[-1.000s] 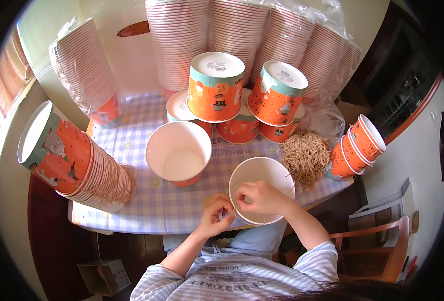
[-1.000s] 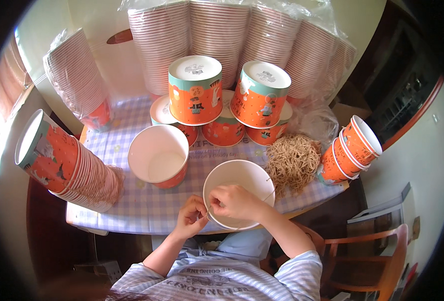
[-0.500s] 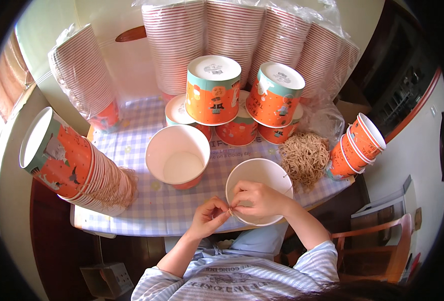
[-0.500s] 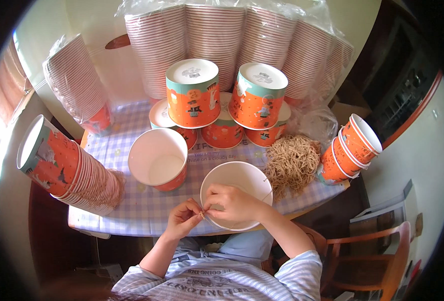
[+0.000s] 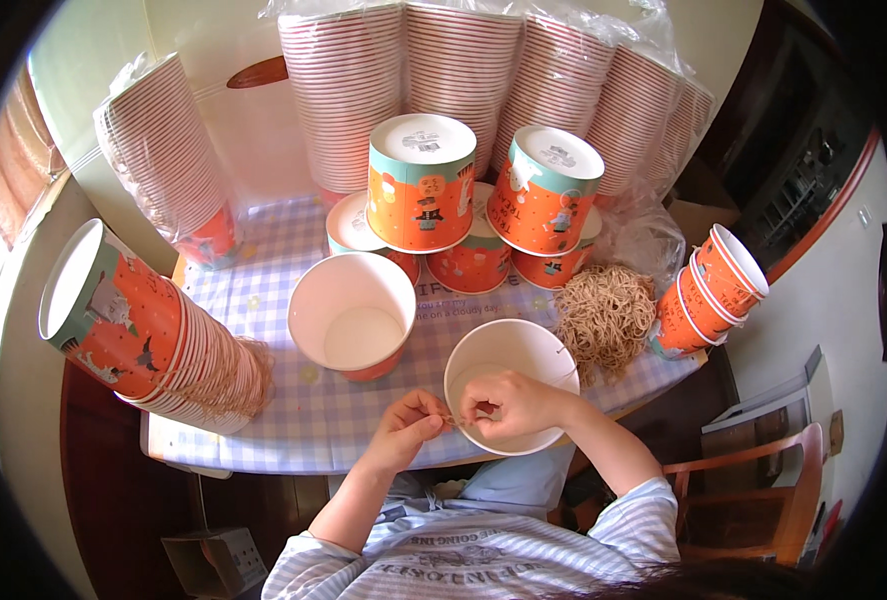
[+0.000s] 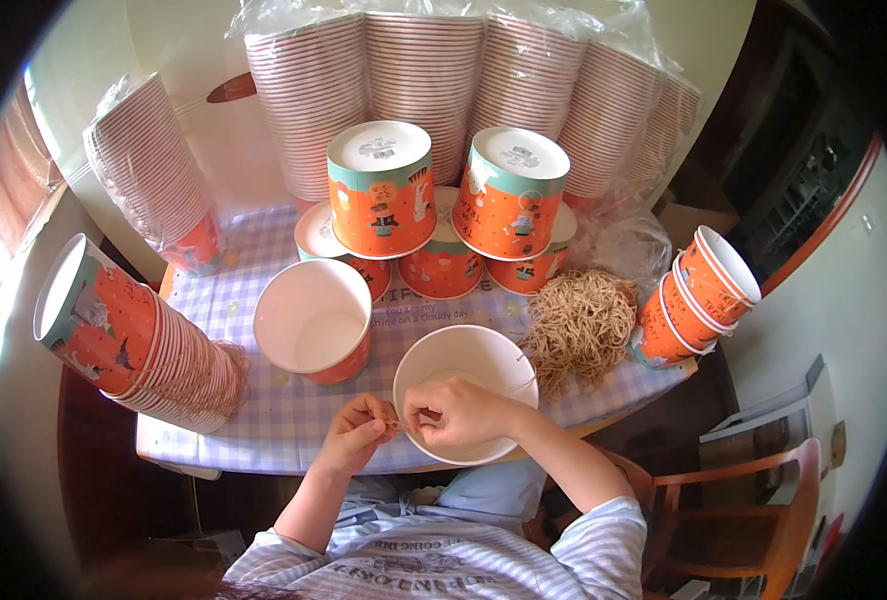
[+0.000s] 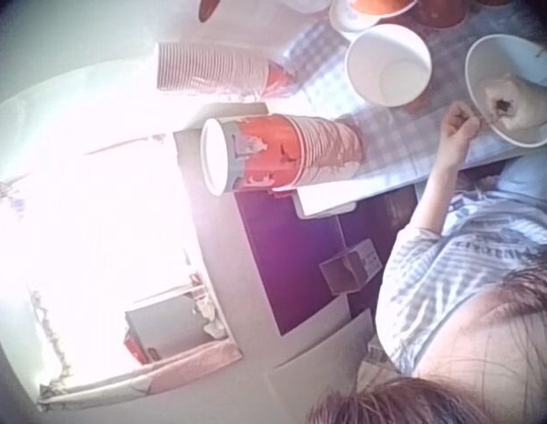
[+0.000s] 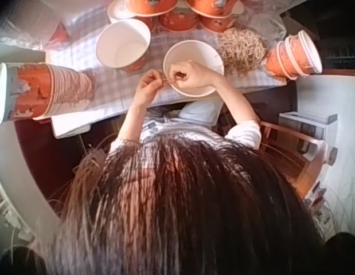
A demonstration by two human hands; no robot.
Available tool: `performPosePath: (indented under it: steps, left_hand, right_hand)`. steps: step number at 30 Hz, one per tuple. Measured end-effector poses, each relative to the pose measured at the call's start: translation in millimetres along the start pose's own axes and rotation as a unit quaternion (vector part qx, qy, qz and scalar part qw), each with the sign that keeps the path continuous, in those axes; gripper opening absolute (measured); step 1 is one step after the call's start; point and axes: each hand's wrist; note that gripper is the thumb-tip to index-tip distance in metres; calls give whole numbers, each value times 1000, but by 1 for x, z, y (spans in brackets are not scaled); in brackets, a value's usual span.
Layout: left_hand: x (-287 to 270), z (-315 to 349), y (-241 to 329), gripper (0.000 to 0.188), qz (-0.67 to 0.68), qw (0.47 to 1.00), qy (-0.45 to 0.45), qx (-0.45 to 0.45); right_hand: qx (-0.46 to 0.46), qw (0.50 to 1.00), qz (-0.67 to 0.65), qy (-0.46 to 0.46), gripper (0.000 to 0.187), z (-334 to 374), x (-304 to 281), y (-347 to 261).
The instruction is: Attaching string handles to decorative paper bowls.
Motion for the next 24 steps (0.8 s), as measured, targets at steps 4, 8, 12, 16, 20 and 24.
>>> performPosePath:
  steps: [4, 8, 12, 16, 20, 24]
  left_hand:
    - [-5, -1, 0, 13, 31, 999, 9, -5]
    - [-2, -2, 1, 13, 10, 999, 11, 46]
    - [4, 0, 9, 15, -26, 997, 7, 70]
    - [4, 1, 16, 15, -48, 997, 0, 57]
    - [14, -2, 21, 13, -63, 993, 38, 97]
    - [22, -4, 29, 12, -66, 989, 37, 125]
  right_hand:
    - [-11, 981, -183, -61, 20, 3, -2, 4]
    - [-52, 937, -337, -68, 22, 6, -4, 17]
    - [39, 951, -307, 11, 17, 3, -2, 16]
    - [-3, 982, -184, 27, 15, 3, -1, 10]
    - [32, 958, -284, -8, 17, 4, -2, 8]
    - [43, 941, -337, -18, 18, 5, -3, 9]
Point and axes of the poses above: each hand's wrist, its own z-axis away from the middle knuckle, its own x-axis out of the palm, y = z × x, and after that the axes turned 3 degrees about x, right-handed
